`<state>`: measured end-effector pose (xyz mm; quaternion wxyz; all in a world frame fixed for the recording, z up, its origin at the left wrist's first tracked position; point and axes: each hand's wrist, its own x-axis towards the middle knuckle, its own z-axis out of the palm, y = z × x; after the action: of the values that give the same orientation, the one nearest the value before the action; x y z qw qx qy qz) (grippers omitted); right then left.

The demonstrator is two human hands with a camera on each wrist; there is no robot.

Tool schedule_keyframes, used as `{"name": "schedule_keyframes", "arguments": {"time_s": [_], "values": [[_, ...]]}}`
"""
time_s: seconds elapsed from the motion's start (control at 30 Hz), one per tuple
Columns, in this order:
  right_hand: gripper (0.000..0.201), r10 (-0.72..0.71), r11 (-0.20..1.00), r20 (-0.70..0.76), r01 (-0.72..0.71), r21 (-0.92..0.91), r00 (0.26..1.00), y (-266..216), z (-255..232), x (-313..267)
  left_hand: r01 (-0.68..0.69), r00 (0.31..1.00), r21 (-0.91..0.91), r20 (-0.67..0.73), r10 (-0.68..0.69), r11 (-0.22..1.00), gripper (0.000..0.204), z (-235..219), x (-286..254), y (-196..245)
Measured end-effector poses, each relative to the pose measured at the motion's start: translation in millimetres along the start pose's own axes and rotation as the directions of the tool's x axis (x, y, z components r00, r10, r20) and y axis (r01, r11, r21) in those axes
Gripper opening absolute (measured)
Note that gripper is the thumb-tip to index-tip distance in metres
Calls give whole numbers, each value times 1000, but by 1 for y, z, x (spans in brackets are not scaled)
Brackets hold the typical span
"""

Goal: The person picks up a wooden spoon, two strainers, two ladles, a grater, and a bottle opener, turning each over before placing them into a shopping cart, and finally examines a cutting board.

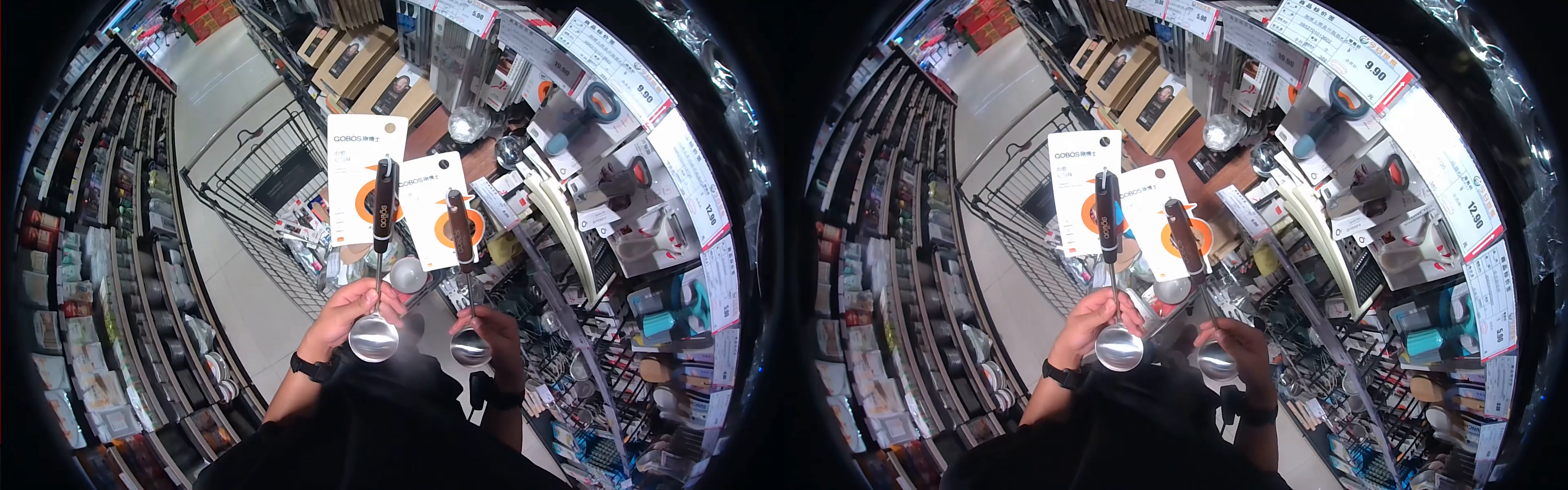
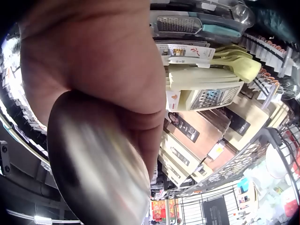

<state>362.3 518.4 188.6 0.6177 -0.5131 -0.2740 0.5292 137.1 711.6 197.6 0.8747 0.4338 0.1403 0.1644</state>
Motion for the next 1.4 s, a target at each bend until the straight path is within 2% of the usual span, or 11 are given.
{"name": "schedule_keyframes", "arguments": {"time_s": [0.2, 0.27, 0.4, 0.53, 0.63, 0.73, 0.8, 0.87, 1.0, 1.2, 1.4], "values": [[23, -83, 997, -34, 83, 0, 996, 7, 1, 12, -54, 970, -50, -239, 40, 997, 28, 3, 10, -4], [23, -42, 996, -192, 57, 73, 980, 11, 2, 16, -120, 890, -79, -450, 71, 990, 25, -2, 13, -7], [25, -63, 995, -182, 48, -84, 981, 15, 1, 23, -95, 806, -43, -590, 51, 995, 22, -13, 14, -11], [26, -40, 999, -211, 45, 19, 977, 14, 22, 34, -59, 772, -49, -635, 14, 997, 20, -7, 18, -13], [26, -87, 987, -210, 57, -149, 974, 12, 44, 44, -48, 783, -61, -622, 0, 997, 21, -4, 23, -20], [26, -83, 993, -200, 64, -96, 976, 28, 69, 54, -49, 798, -72, -603, -4, 996, 24, 3, 28, -31], [27, -252, 935, -197, 185, -303, 948, 43, 80, 63, -52, 785, -59, -620, 4, 997, 23, 5, 32, -38], [28, -298, 883, -171, 203, -423, 939, 50, 89, 67, -26, 840, -91, -541, -28, 995, 25, -1, 31, -45], [28, -329, 775, -66, 229, -588, 942, 59, 92, 74, -2, 828, -141, -555, -78, 990, 26, 1, 28, -41], [35, -290, 654, 110, 280, -702, 951, 70, 102, 79, 30, 766, -115, -635, -97, 993, 19, -33, 19, -59], [31, -195, 748, 79, 200, -633, 978, 78, 98, 81, 63, 678, -103, -725, -119, 993, 18, -120, 11, -76]]}}
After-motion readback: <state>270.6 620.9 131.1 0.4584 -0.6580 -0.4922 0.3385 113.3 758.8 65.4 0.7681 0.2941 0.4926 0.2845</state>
